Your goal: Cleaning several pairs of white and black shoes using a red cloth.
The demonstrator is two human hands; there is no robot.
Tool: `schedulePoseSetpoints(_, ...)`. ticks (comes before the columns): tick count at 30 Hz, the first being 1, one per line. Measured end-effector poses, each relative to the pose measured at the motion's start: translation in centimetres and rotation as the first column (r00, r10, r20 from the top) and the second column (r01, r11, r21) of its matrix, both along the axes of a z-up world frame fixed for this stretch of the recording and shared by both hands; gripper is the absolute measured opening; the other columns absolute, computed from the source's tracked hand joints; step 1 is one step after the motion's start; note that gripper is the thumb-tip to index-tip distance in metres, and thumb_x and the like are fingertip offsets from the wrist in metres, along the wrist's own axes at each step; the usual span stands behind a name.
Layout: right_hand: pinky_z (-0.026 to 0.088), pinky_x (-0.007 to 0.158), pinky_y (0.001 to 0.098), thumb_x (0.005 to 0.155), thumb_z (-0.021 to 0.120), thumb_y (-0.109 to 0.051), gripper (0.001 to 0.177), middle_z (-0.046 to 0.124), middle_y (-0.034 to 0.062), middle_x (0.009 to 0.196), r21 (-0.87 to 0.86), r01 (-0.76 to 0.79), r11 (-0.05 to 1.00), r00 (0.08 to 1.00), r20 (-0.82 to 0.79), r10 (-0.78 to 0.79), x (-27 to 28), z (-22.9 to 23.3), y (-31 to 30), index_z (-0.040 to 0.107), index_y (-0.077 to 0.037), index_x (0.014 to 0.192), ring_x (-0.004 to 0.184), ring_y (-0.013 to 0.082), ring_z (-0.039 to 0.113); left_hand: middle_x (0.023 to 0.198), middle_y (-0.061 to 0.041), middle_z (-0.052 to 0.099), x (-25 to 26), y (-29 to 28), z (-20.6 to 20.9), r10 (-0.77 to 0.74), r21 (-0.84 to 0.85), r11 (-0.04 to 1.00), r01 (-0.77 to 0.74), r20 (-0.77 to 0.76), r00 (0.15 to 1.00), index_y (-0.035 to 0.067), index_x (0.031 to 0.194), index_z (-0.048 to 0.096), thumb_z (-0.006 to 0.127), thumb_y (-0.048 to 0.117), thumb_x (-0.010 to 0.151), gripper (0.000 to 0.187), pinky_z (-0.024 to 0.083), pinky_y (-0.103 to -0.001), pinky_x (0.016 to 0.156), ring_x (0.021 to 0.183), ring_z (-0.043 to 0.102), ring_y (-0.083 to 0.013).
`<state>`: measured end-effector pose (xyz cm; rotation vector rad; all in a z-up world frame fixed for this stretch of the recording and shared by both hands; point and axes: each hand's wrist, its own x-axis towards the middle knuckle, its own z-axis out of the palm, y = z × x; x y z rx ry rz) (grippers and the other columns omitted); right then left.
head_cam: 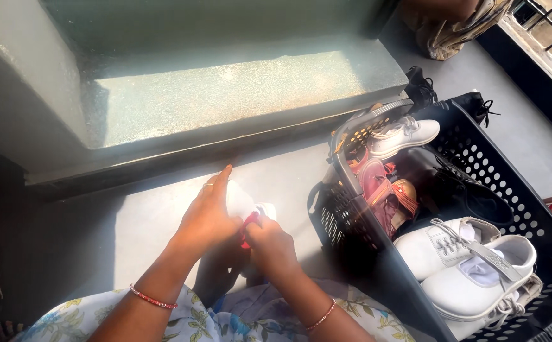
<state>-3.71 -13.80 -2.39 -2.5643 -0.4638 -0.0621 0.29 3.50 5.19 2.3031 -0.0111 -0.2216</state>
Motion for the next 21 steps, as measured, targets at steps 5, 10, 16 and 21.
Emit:
schedulePoseSetpoints(5,0.055,0.068,0.0474,0.077,0.071,-0.007,0.014,0.064,0.0154,0.093,0.004,-0.016,1.000,0.996,0.083,0.016,0.2,0.5,0.7,0.067,-0.007,0.090,0.084,0.0379,0.067,0.154,-0.023,0.041,0.0,0.1,0.4,0.038,0.049,0.998,-0.038,0.007,0.999,0.008,0.156,0.028,0.079,0.028,0.072,0.100,0.039,-0.042,0.114,0.141,0.043,-0.0378)
schedulePoseSetpoints(10,0.054,0.065,0.0453,0.075,0.073,-0.009,0.013,0.063,0.0128,0.091,0.100,-0.055,0.993,0.977,0.210,0.033,0.7,0.1,1.1,0.064,-0.007,0.085,0.082,0.0356,0.066,0.149,-0.027,0.046,0.4,0.5,-1.3,0.022,0.074,0.997,-0.027,0.069,0.997,0.003,0.154,0.031,0.074,0.041,0.084,0.091,0.042,-0.044,0.111,0.137,0.048,-0.0402)
schedulePoseSetpoints(16,0.055,0.068,0.0447,0.079,0.070,-0.008,0.012,0.064,0.0104,0.089,-0.009,-0.090,0.996,0.964,0.251,0.089,0.8,-3.6,-1.0,0.067,-0.012,0.091,0.085,0.0335,0.066,0.139,-0.027,0.054,1.0,1.5,-1.4,0.058,0.171,0.984,-0.057,0.000,0.998,0.007,0.157,0.029,0.077,0.042,0.078,0.099,0.044,-0.044,0.108,0.130,0.053,-0.0393)
schedulePoseSetpoints(21,0.054,0.077,0.0471,0.081,0.070,-0.016,0.005,0.072,0.0138,0.086,-0.217,0.070,0.974,0.987,-0.129,-0.100,4.2,-13.9,-7.2,0.071,-0.014,0.085,0.087,0.0365,0.069,0.129,-0.027,0.061,1.2,1.8,-2.0,0.092,0.224,0.970,-0.099,0.039,0.995,0.004,0.155,0.031,0.078,0.053,0.077,0.103,0.048,-0.046,0.103,0.122,0.060,-0.0397)
